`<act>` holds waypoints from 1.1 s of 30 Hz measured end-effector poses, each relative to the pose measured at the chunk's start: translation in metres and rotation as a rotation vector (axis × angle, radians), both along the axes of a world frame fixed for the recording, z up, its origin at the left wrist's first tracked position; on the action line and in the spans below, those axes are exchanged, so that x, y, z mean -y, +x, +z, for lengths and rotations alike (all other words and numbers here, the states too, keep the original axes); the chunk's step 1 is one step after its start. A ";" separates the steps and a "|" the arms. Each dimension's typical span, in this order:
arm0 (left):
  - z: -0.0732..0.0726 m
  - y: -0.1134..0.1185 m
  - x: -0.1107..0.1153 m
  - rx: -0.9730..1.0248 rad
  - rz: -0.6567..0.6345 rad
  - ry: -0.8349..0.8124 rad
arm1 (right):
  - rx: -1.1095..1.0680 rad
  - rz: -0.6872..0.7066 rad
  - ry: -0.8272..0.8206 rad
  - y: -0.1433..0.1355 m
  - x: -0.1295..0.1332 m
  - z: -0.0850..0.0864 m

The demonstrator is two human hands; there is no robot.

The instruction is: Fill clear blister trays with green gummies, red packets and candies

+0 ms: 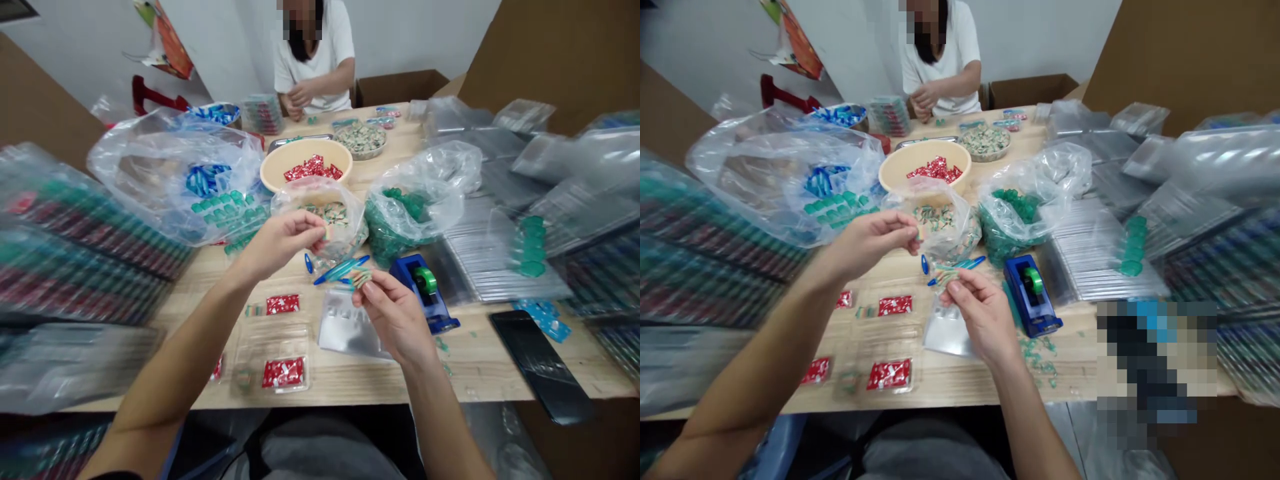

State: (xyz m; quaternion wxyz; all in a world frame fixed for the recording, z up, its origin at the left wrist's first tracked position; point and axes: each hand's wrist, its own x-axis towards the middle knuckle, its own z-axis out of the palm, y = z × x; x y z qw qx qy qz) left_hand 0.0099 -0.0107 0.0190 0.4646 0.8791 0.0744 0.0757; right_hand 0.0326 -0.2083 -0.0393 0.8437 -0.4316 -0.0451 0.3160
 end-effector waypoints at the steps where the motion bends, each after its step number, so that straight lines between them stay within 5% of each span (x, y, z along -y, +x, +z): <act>1: 0.004 -0.016 0.006 0.039 -0.034 -0.120 | 0.023 0.018 0.026 -0.005 -0.004 0.004; 6: 0.016 -0.069 0.024 0.092 -0.061 -0.331 | 0.161 0.052 0.062 -0.029 -0.016 0.013; 14: 0.007 -0.101 0.023 0.093 -0.043 -0.644 | 0.356 0.106 -0.051 -0.054 -0.024 0.012; 23: -0.005 -0.126 0.016 0.142 0.052 -0.451 | 0.375 0.161 -0.136 -0.066 -0.035 0.005; 29: -0.044 -0.151 0.029 0.152 0.246 -0.554 | 0.309 0.237 -0.266 -0.077 -0.047 -0.012; 33: -0.081 -0.183 0.013 0.064 0.654 -0.527 | 0.278 0.427 -0.432 -0.089 -0.060 -0.036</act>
